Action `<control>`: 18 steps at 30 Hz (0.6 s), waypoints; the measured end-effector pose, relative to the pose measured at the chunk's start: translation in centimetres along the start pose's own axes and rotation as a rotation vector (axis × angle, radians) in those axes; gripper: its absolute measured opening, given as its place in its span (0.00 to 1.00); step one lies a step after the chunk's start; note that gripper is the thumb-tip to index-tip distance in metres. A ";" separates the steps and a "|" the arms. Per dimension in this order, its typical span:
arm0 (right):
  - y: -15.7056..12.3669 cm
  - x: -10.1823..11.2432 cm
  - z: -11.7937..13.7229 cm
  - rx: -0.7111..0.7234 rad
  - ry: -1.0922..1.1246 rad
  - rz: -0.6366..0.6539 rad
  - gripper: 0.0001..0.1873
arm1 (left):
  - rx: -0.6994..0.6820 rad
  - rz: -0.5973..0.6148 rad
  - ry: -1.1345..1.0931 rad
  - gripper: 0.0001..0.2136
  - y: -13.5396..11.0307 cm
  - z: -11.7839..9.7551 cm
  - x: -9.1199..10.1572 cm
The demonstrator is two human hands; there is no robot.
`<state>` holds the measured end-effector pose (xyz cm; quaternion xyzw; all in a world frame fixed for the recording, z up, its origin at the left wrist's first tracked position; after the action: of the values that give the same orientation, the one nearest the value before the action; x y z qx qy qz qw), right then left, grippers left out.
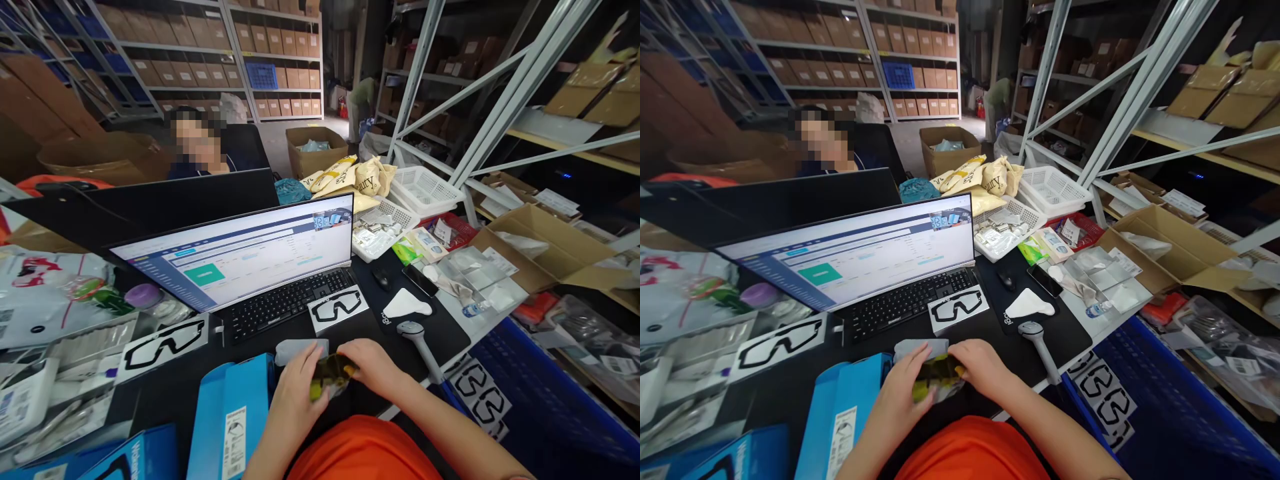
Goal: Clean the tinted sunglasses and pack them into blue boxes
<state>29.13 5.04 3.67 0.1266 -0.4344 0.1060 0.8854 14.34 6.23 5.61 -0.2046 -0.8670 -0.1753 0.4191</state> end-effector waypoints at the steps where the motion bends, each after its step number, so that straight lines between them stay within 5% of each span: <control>1: 0.1 -0.5 0.8 0.025 -0.014 0.042 0.27 | 0.040 0.009 -0.006 0.24 0.1 0.3 -0.5; 4: 0.4 -0.7 1.3 0.046 -0.029 0.128 0.35 | 0.163 0.016 -0.048 0.21 -0.3 1.9 -1.4; 6: 0.8 0.4 -1.1 0.011 -0.042 0.149 0.40 | 0.256 -0.028 -0.105 0.21 -1.1 3.5 -1.3; 12: 2.2 5.8 -15.9 -0.296 -0.299 0.132 0.15 | 0.529 -0.165 -0.414 0.20 -4.2 8.2 -0.3; 15: 2.5 4.7 -19.7 -0.319 -0.376 0.246 0.13 | 0.594 -0.170 -0.503 0.21 -4.7 7.9 0.4; 18: 2.7 3.1 -20.7 -0.313 -0.427 0.324 0.16 | 0.580 -0.155 -0.550 0.20 -4.5 6.2 1.7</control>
<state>45.53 14.39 -5.75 -0.0625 -0.6362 0.1486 0.7545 7.05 5.68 2.70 -0.0511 -0.9732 0.1066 0.1973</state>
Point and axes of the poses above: each hand's wrist, its own y-axis towards the middle knuckle, its own x-axis out of the back of the hand, z = x × y, the point moved 9 cm from there along y, towards the middle knuckle, and after that the axes turned 3 degrees about -z, right-handed, at the moved point
